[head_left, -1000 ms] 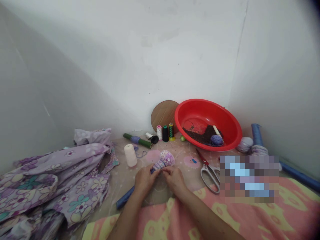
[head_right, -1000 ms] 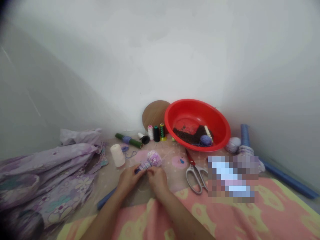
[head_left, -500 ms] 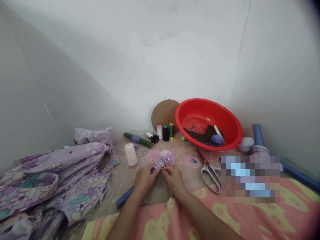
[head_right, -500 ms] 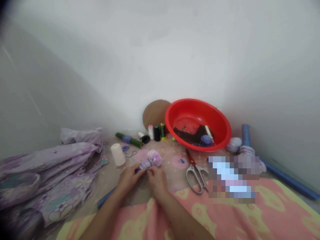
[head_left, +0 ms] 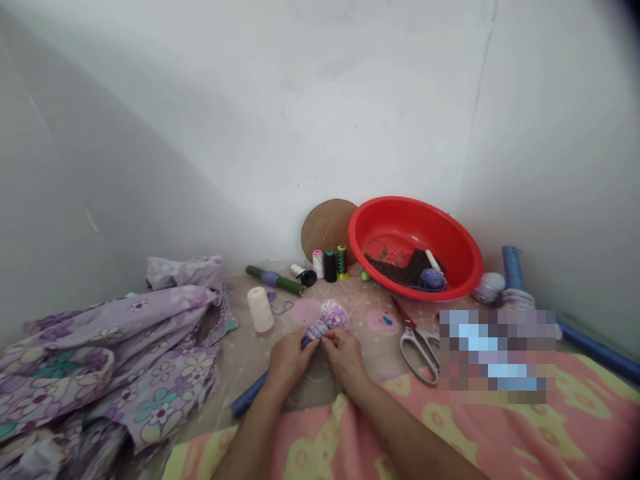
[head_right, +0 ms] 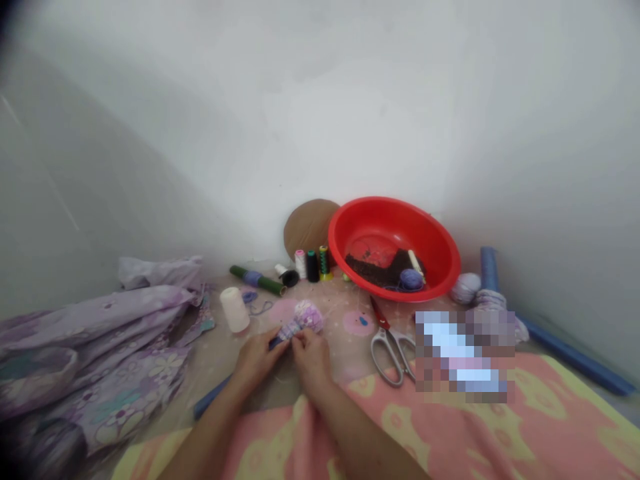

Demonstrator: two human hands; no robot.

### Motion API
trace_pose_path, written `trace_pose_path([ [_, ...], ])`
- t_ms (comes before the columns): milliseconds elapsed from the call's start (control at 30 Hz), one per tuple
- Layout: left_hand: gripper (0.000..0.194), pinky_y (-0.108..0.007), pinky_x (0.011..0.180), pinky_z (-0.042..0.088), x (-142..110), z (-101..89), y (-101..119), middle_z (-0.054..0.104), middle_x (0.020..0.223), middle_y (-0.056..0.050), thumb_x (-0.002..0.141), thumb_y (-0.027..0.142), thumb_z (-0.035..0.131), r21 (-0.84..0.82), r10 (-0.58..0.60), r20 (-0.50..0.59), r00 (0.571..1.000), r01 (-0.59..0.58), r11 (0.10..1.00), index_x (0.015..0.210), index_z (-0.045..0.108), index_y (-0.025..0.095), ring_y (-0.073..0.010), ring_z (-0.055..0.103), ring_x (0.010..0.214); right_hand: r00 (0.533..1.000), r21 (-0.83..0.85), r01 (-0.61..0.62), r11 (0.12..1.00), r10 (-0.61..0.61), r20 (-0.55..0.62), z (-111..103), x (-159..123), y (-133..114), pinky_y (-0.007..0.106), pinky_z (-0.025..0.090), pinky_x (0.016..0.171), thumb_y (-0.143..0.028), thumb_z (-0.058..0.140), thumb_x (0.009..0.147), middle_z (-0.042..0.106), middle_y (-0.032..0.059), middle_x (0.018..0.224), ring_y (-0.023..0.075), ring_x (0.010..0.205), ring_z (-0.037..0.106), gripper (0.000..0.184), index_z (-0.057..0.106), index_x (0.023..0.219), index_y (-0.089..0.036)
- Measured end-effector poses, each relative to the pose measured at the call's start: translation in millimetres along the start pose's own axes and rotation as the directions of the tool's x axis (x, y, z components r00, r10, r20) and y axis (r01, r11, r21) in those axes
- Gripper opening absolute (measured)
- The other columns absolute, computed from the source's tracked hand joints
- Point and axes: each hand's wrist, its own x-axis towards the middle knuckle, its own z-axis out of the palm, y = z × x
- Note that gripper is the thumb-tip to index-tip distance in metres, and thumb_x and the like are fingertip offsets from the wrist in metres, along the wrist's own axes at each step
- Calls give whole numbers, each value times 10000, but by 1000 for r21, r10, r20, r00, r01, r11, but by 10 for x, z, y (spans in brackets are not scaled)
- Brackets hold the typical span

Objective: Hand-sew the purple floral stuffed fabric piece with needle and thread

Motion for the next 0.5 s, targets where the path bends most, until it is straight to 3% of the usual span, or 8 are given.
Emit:
trace_pose_path([
  [367, 352, -191, 712, 354, -44, 3, 60, 607, 962, -35, 768, 409, 376, 11, 8, 16, 1000, -8, 1000, 1042, 522, 242, -143, 536, 891, 1000, 67, -27, 997, 28, -14, 57, -1, 6, 225, 372, 506, -233, 407, 692, 568, 10, 574, 147, 572, 529, 134, 530, 695, -180],
  [500, 349, -194, 725, 355, -76, -5, 92, 604, 968, -32, 769, 396, 381, 12, 1, 29, 1000, -2, 1000, 1056, 507, 241, -148, 533, 900, 1000, 6, -27, 1000, 27, 11, 2, -12, -87, 232, 373, 567, -141, 392, 636, 572, 17, 658, 149, 640, 521, 224, 507, 826, -175],
])
